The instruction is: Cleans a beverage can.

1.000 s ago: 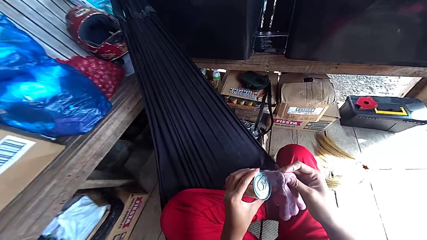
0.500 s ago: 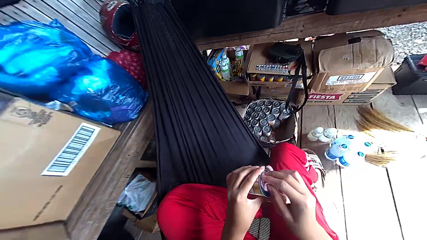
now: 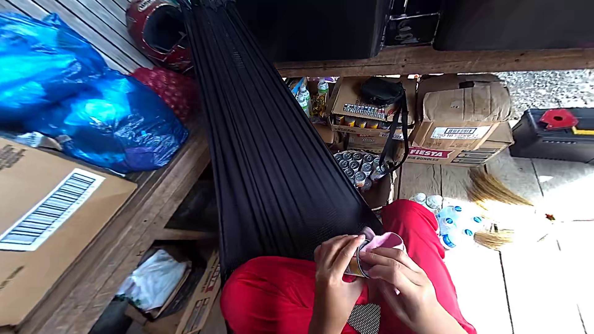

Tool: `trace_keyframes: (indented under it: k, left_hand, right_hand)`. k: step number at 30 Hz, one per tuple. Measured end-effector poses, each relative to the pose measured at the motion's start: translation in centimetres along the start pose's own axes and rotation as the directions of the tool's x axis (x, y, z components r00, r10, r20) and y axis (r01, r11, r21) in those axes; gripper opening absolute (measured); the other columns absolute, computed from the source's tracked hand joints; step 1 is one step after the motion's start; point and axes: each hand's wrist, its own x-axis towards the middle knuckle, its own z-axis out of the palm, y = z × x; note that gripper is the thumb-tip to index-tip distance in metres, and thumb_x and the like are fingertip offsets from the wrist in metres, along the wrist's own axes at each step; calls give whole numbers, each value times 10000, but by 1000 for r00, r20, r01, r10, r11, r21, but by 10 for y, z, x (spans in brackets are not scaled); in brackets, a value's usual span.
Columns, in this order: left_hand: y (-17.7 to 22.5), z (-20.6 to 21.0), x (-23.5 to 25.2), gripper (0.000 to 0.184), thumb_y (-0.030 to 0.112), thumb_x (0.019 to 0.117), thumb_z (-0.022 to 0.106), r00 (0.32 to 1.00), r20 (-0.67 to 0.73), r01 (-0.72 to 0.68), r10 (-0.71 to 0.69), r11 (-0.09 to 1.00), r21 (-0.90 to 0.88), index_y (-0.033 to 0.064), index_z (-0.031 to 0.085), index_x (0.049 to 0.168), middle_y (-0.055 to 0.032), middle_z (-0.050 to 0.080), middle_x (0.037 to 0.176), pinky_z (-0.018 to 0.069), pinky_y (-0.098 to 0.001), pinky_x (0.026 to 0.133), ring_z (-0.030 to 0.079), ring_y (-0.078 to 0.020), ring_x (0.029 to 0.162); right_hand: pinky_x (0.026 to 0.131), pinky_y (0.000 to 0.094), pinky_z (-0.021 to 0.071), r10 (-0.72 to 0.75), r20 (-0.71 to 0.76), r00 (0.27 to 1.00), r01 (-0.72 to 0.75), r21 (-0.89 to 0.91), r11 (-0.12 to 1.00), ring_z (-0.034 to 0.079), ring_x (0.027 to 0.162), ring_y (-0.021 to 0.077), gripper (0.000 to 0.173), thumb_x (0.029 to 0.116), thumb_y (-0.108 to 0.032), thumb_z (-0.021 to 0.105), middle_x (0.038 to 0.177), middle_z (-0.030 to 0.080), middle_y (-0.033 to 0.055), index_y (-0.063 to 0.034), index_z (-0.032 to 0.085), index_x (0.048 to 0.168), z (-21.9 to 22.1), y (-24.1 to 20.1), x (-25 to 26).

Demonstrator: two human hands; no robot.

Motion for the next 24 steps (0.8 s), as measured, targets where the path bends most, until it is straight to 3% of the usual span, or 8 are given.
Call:
trace_keyframes:
  k: [4, 9, 12, 16, 18, 24]
  left_hand:
    - [19, 44, 17, 440, 236, 736, 844, 999, -32, -17, 16, 1000, -12, 128, 768, 1156, -26, 740, 1164, 468, -303, 1012, 642, -126, 1148]
    - [43, 87, 39, 416, 238, 761, 833, 998, -58, -34, 31, 998, -48, 133, 766, 1158, -24, 737, 1167, 463, -294, 1012, 639, -125, 1147]
    - [50, 100, 44, 433, 225, 737, 843, 998, -62, -32, 27, 996, -81, 114, 769, 1149, -37, 742, 1158, 476, -303, 1001, 649, -134, 1140]
    - [47, 94, 38, 420, 223, 756, 828, 999, -30, -32, 28, 992, -122, 119, 767, 1158, -36, 738, 1171, 464, -299, 1035, 639, -131, 1170]
    - [42, 82, 29, 424, 214, 756, 820, 1000, -17, -23, 21, 991, -132, 119, 764, 1165, -33, 736, 1174, 465, -292, 1040, 637, -128, 1174]
    - [11, 23, 0, 435, 228, 743, 834, 1000, 19, -13, 14, 999, -46, 130, 769, 1163, -27, 739, 1168, 462, -302, 1038, 641, -128, 1165]
  right_hand:
    - [1079, 237, 452, -54, 14, 998, 54, 3, 999, 617, 1209, 115, 121, 1063, -132, 472, 1169, 699, 20, -118, 591, 1050, -43, 30, 6]
    - [964, 174, 544, 140, -74, 987, -129, 143, 981, 660, 1129, 20, 142, 1046, -215, 581, 1157, 715, -37, -135, 628, 1154, -82, 56, 12]
    - [1063, 217, 489, 106, -89, 990, -95, 120, 988, 635, 1196, 62, 152, 1054, -221, 564, 1129, 731, -48, -133, 687, 1068, -93, 66, 13]
    - [1146, 246, 322, 129, -142, 982, -130, -2, 991, 535, 1282, 42, 241, 1076, -341, 504, 1192, 701, -124, -222, 708, 1027, -82, 52, 6]
    - [1124, 237, 324, 165, -150, 975, -173, -44, 984, 498, 1268, 36, 242, 1073, -377, 491, 1192, 627, -115, -257, 699, 1045, -68, 40, 3]
    - [1057, 188, 407, 154, -203, 967, -161, -22, 987, 602, 1133, 50, 203, 1059, -226, 505, 1072, 703, -53, -153, 686, 1002, -3, -1, -7]
